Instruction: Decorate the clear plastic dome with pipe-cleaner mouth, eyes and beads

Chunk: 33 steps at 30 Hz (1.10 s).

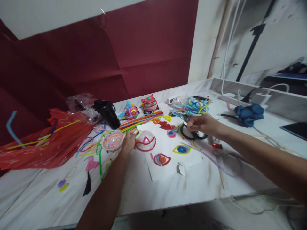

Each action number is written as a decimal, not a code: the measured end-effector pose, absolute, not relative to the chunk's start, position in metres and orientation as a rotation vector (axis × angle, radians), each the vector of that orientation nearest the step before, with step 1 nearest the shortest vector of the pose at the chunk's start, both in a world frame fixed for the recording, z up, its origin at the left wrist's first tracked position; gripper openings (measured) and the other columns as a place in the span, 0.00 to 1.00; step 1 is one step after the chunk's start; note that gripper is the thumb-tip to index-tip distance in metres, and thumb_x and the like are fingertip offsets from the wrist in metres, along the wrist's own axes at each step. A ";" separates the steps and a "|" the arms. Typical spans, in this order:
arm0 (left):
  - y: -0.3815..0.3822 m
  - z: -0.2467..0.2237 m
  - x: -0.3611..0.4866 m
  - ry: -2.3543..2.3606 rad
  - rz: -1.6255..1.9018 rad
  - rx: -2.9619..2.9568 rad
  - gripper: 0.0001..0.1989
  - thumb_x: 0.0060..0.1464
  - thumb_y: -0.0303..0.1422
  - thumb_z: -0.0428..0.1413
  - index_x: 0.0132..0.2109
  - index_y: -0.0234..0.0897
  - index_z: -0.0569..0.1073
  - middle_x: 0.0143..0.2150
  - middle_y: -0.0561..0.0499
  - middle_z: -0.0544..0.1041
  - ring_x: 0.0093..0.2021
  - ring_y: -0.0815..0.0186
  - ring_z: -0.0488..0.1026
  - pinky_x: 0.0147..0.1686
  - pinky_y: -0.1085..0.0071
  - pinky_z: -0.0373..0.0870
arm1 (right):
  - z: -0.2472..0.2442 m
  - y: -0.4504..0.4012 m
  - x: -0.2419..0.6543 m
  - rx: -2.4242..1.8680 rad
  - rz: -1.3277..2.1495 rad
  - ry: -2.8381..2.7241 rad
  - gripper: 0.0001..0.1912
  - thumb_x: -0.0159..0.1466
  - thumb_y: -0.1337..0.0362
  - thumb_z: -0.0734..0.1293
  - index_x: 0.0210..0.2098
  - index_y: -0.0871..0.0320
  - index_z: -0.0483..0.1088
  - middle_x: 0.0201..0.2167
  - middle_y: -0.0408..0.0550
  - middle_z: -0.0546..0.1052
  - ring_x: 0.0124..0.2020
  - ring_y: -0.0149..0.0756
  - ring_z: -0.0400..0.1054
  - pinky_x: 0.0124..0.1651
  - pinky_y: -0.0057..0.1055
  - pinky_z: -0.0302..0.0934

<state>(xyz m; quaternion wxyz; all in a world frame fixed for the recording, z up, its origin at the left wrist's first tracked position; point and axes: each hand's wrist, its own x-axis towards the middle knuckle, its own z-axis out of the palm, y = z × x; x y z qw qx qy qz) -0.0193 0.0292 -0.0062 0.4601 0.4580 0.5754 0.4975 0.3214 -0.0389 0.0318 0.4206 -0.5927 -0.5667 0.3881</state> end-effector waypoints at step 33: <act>0.030 -0.014 -0.025 1.278 1.113 2.896 0.20 0.62 0.41 0.47 0.57 0.39 0.67 0.56 0.41 0.73 0.57 0.54 0.70 0.58 0.54 0.67 | 0.034 -0.163 0.403 -1.920 0.413 -1.640 0.20 0.60 0.47 0.59 0.34 0.54 0.74 0.31 0.50 0.78 0.28 0.40 0.69 0.33 0.36 0.61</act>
